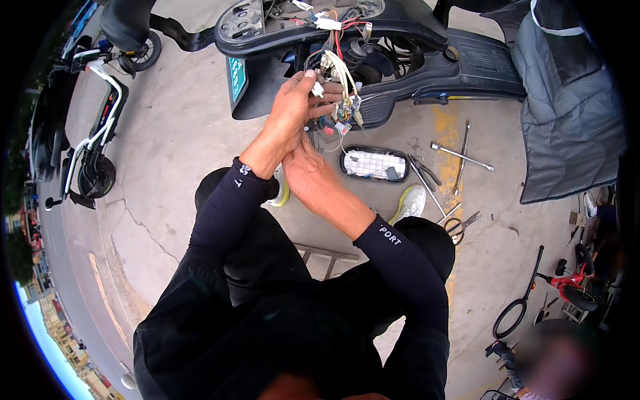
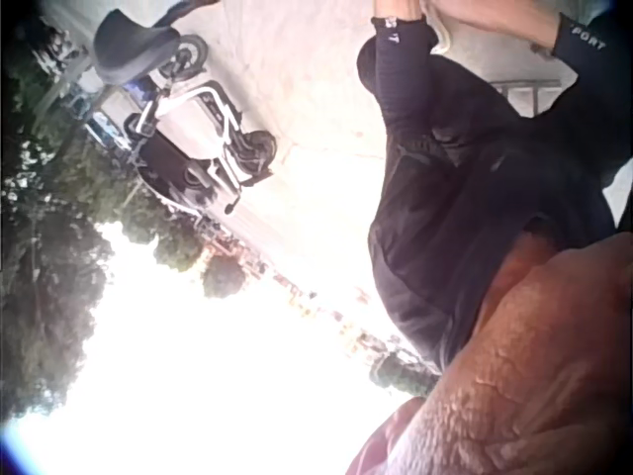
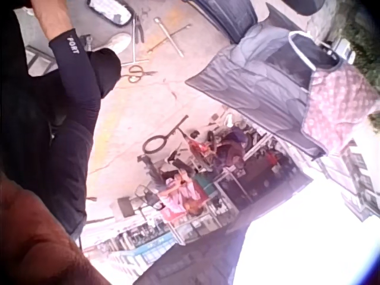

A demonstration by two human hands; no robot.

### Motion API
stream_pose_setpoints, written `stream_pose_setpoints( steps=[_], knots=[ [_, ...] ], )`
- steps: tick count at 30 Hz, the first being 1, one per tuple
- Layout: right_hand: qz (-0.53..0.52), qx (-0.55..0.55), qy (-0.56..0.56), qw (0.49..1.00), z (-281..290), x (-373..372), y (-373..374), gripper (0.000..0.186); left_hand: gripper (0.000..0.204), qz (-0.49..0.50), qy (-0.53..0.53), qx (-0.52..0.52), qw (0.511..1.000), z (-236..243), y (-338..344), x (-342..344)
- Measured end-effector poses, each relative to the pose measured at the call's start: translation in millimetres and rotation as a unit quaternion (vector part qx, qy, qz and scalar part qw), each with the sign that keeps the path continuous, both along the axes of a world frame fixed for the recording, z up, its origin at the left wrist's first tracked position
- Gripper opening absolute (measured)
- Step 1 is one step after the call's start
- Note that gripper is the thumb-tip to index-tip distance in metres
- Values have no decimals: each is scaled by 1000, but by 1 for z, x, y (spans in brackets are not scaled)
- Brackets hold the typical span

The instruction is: The person repairs the electrical wiring of an electric scooter by stripping wire ends, inserting them into a white connector block, and tightening the terminals with a screwdriver. They also use pliers to adjust the wires and ensure secure connections.

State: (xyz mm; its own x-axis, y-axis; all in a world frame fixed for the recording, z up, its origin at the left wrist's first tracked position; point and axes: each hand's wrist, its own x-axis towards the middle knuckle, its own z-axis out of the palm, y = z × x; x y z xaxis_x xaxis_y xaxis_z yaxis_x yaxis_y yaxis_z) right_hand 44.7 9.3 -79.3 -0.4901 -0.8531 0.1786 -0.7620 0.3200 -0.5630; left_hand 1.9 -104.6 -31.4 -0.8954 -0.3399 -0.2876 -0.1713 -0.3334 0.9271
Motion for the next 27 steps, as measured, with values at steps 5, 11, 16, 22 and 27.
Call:
stream_pose_setpoints(
  steps=[5,11,16,22,27],
  knots=[
    [-53,45,-80,994,46,-48,56,26,39,4,-21,-57,998,-14,-9,-4],
    [-263,-50,-287,920,4,-133,88,30,36,-23,-34,-87,995,-17,-12,-3],
    [-297,-70,-435,847,-16,-147,85,32,31,-41,-16,80,996,-14,-18,-2],
    [-292,-110,-510,802,-12,-149,56,38,36,-56,8,138,989,-12,-25,2],
    [-324,-134,-485,801,-11,-143,38,36,42,-61,23,141,988,-14,-28,8]
  ],
)
